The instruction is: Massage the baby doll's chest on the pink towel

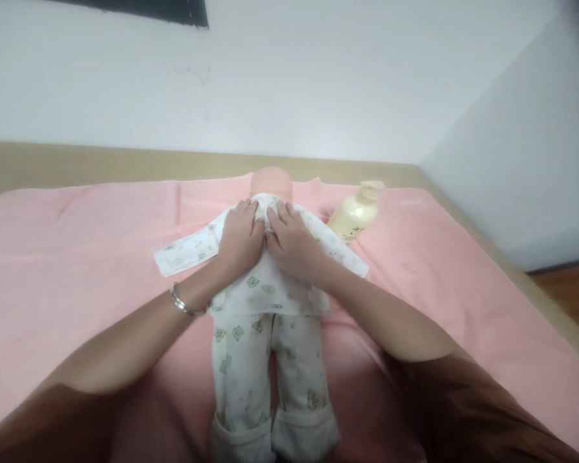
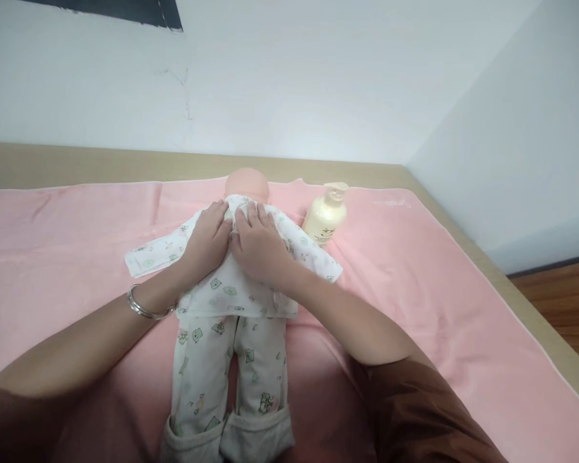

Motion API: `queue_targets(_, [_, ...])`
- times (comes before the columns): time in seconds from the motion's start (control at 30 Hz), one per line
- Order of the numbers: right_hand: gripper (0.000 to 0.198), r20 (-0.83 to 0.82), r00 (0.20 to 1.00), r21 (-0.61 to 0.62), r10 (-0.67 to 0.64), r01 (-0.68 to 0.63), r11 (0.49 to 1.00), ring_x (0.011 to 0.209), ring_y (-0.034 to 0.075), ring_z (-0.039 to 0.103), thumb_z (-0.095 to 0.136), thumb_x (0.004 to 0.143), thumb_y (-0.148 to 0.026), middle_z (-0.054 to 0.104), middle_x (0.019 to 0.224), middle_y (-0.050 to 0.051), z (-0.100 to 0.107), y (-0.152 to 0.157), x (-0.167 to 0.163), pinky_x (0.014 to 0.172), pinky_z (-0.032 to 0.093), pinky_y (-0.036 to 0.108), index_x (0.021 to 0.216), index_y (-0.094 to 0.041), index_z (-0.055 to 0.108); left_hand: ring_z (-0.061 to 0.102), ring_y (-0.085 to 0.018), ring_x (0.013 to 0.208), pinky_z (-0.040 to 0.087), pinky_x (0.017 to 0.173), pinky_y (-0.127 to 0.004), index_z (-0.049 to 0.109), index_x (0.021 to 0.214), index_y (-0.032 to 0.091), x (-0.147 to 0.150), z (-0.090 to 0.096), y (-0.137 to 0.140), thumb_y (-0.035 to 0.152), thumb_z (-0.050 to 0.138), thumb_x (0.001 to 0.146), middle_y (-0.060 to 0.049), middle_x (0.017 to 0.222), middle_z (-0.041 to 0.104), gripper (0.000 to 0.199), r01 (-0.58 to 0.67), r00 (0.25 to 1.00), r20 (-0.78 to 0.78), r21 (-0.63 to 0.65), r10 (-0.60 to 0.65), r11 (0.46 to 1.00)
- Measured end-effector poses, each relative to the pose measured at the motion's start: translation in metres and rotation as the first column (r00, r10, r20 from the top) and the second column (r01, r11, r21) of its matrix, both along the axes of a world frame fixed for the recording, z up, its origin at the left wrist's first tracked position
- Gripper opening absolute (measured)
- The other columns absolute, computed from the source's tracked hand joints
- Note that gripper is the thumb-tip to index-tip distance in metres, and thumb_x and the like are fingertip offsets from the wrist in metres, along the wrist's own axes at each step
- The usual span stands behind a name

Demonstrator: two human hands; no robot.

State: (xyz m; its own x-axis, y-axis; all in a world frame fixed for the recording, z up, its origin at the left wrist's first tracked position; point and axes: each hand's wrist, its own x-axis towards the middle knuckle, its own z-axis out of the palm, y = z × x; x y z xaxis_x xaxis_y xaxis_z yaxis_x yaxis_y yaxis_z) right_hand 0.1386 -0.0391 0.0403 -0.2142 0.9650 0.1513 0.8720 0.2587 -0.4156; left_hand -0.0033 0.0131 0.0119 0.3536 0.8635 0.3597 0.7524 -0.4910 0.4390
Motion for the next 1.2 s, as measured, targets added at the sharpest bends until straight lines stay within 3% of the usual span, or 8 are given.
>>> queue_targets(0.1, [0.061,-0.030,0.999,0.046,-0.011,0.012,0.999,0.156,0.037,0.016,0.038,0.093,-0.021,0.027,0.164,0.024,-0.007,0.018,0.007,0.128,0.018,0.057,0.151,0.001,0.039,0.038,-0.035,0.148,0.030,0.125,-0.057,0.047,0.137,-0.007,-0.001,0.010,-0.014,0.018,0.023,0.096,-0.030,0.150,0.047,0.054,0.103,0.974,-0.206,0.021,-0.097,0.994])
queue_targets(0.2, [0.063,-0.030,0.999,0.095,0.013,-0.011,0.995,0.156,0.037,0.017,0.042,0.091,-0.023,0.029,0.163,0.023,-0.013,0.026,0.012,0.128,0.018,0.055,0.149,0.001,0.041,0.038,-0.035,0.149,0.030,0.126,-0.054,0.050,0.135,-0.005,-0.004,0.017,-0.020,0.017,0.023,0.095,-0.027,0.150,0.048,0.053,0.171,0.945,-0.281,-0.020,-0.169,0.985])
queue_targets(0.47, [0.062,0.135,0.991,0.086,-0.025,0.013,0.996,0.156,0.039,0.016,0.032,0.100,-0.030,0.023,0.166,0.021,-0.007,-0.011,-0.010,0.128,0.016,0.058,0.155,-0.002,0.033,0.047,-0.029,0.140,0.032,0.125,-0.050,0.061,0.120,0.008,-0.002,0.007,0.008,0.021,0.025,0.093,-0.018,0.140,0.059,0.047,0.072,0.995,-0.068,-0.095,-0.079,0.993])
queue_targets(0.6, [0.065,0.152,0.988,0.037,0.007,-0.012,0.999,0.157,0.038,0.010,0.032,0.100,-0.032,0.019,0.168,0.018,0.000,-0.024,-0.016,0.129,0.014,0.056,0.157,-0.002,0.029,0.041,-0.028,0.145,0.027,0.126,-0.051,0.057,0.133,0.012,0.000,0.001,0.016,0.023,0.028,0.091,-0.013,0.151,0.051,0.052,-0.014,0.999,0.040,-0.163,0.021,0.986])
queue_targets(0.73, [0.060,0.050,0.999,0.013,-0.001,0.001,1.000,0.158,0.033,0.012,0.031,0.098,-0.026,0.022,0.168,0.012,-0.002,-0.006,-0.005,0.129,0.013,0.055,0.156,-0.009,0.035,0.039,-0.028,0.146,0.025,0.127,-0.052,0.053,0.140,0.012,0.002,-0.005,0.013,0.026,0.028,0.091,-0.012,0.154,0.049,0.057,-0.027,0.993,0.111,-0.157,0.045,0.987])
queue_targets(0.93, [0.061,-0.003,1.000,0.095,0.002,-0.002,0.995,0.155,0.035,0.021,0.036,0.099,-0.037,0.032,0.164,0.017,-0.016,0.027,0.017,0.126,0.019,0.057,0.152,-0.008,0.040,0.045,-0.028,0.141,0.029,0.125,-0.050,0.056,0.136,0.010,0.003,-0.007,0.008,0.031,0.029,0.091,-0.013,0.148,0.055,0.056,-0.047,0.988,0.139,-0.104,0.061,0.993])
queue_targets(1.2, [0.062,0.004,1.000,0.128,-0.002,0.001,0.992,0.155,0.035,0.022,0.035,0.099,-0.039,0.033,0.163,0.018,-0.020,0.026,0.017,0.125,0.020,0.057,0.152,-0.007,0.040,0.043,-0.028,0.142,0.029,0.126,-0.047,0.055,0.137,0.007,0.003,-0.002,0.007,0.028,0.028,0.093,-0.015,0.149,0.054,0.056,-0.057,0.994,0.085,-0.111,0.067,0.992])
